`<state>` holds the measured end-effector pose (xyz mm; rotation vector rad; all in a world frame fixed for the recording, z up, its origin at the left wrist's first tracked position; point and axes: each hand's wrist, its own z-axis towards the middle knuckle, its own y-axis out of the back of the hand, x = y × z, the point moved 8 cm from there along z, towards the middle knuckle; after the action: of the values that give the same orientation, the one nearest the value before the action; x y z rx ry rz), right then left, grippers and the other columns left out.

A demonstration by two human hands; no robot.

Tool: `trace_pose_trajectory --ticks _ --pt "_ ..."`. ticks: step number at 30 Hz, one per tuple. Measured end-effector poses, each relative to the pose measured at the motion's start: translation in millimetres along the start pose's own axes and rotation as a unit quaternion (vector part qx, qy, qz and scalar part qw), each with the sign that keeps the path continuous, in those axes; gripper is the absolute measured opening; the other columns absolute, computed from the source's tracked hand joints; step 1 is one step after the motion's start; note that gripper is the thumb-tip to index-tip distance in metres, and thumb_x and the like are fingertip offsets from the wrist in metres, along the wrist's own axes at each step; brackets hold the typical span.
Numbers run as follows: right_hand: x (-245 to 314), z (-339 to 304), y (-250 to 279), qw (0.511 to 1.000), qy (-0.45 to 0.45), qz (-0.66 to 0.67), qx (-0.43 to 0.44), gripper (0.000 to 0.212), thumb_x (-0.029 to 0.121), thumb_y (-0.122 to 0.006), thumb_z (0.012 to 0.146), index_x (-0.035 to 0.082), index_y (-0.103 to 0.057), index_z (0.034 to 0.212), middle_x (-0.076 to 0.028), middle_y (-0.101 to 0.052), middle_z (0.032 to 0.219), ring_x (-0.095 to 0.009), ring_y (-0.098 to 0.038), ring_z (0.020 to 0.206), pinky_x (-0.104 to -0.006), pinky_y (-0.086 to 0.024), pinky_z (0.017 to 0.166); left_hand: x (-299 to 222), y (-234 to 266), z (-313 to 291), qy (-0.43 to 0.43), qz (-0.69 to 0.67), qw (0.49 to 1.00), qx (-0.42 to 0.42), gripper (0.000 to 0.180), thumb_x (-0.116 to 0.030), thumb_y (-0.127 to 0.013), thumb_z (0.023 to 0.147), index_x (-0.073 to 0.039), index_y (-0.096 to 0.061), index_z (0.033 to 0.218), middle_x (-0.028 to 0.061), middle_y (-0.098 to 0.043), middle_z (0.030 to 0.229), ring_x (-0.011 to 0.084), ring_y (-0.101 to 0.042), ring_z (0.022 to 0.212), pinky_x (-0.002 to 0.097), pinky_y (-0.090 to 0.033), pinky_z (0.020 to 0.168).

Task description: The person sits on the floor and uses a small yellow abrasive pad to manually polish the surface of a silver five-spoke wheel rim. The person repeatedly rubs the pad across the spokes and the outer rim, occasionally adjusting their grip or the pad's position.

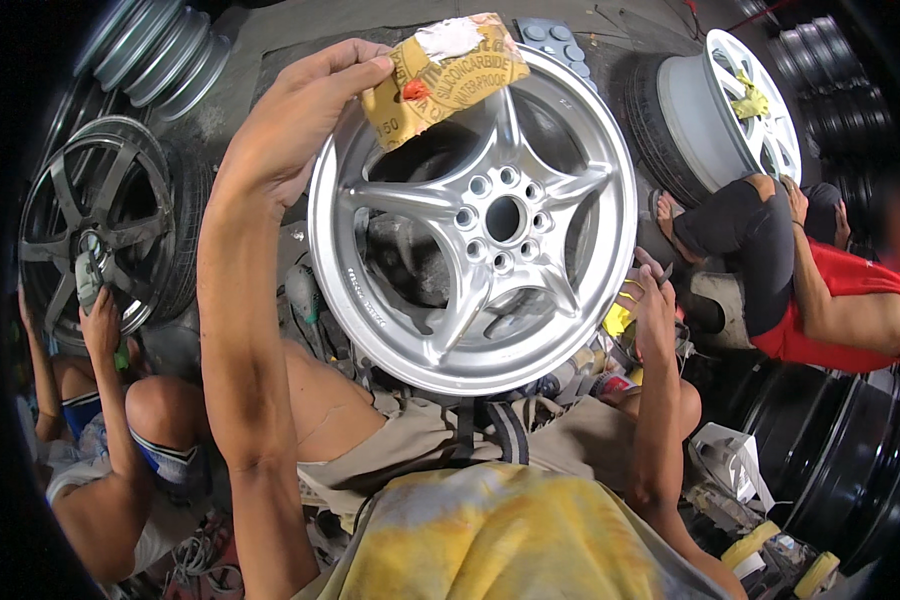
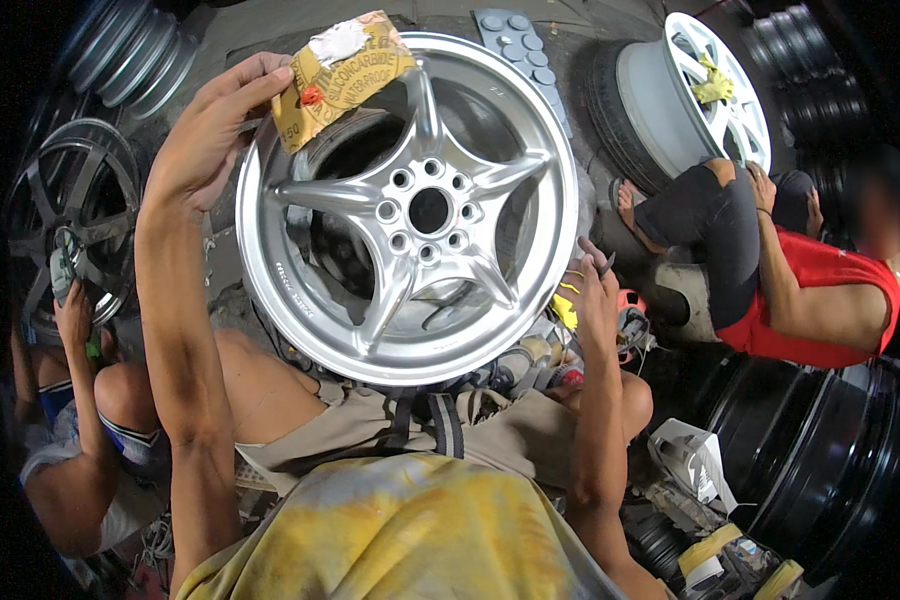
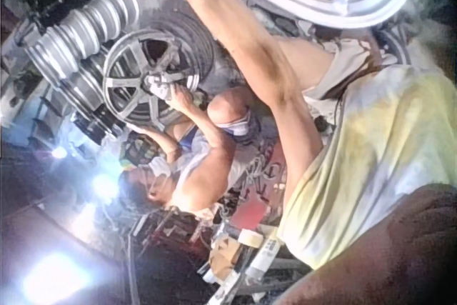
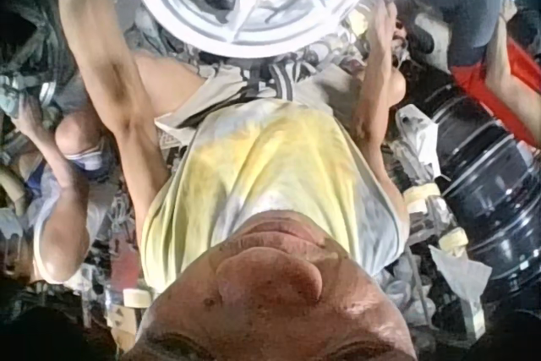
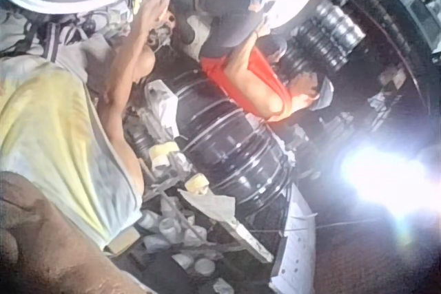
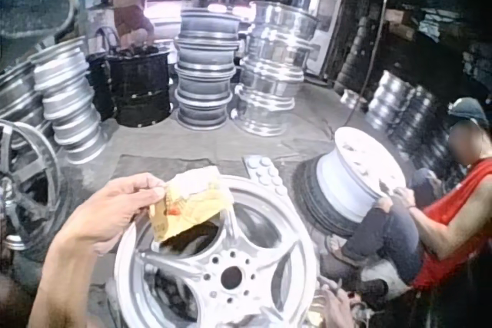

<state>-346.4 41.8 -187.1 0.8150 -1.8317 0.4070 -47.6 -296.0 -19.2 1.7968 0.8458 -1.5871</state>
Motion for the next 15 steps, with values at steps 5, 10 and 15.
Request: trace_pose_trajectory --ticks 5,10,15 --pt "-2 -2 0 0.999 -0.001 0.029 0.012 0.046 0.027 -0.045 0.104 0.0 -0.043 0.141 -0.013 -0.065 0.102 -0.022 -0.067 0.09 -0.0304 -0.055 0.073 12 7 4 0.03 -0.034 0.999 0.02 0.024 -0.024 -0.06 0.098 -0.003 -0.065 0.109 -0.0004 -0.061 0.096 0.0062 -0.052 0.089 0.019 -0.045 0.082" --pt "-11 3 6 0.999 0.014 0.032 0.031 0.052 0.031 -0.046 0.105 -0.001 -0.038 0.145 -0.015 -0.065 0.104 -0.023 -0.067 0.094 -0.0323 -0.054 0.079 7 6 4 0.019 -0.05 0.999 -0.004 0.022 -0.023 -0.06 0.098 -0.003 -0.065 0.107 0.0005 -0.06 0.095 0.0066 -0.053 0.087 0.0185 -0.048 0.079" --pt "8 -6 4 0.999 0.036 -0.034 -0.018 0.043 0.026 -0.043 0.105 -0.003 -0.044 0.137 -0.013 -0.065 0.096 -0.019 -0.065 0.087 -0.0304 -0.052 0.079 7 3 3 0.027 -0.072 0.997 0.012 0.023 -0.023 -0.06 0.098 -0.003 -0.065 0.108 0.0011 -0.06 0.094 0.0062 -0.054 0.086 0.0186 -0.049 0.078"
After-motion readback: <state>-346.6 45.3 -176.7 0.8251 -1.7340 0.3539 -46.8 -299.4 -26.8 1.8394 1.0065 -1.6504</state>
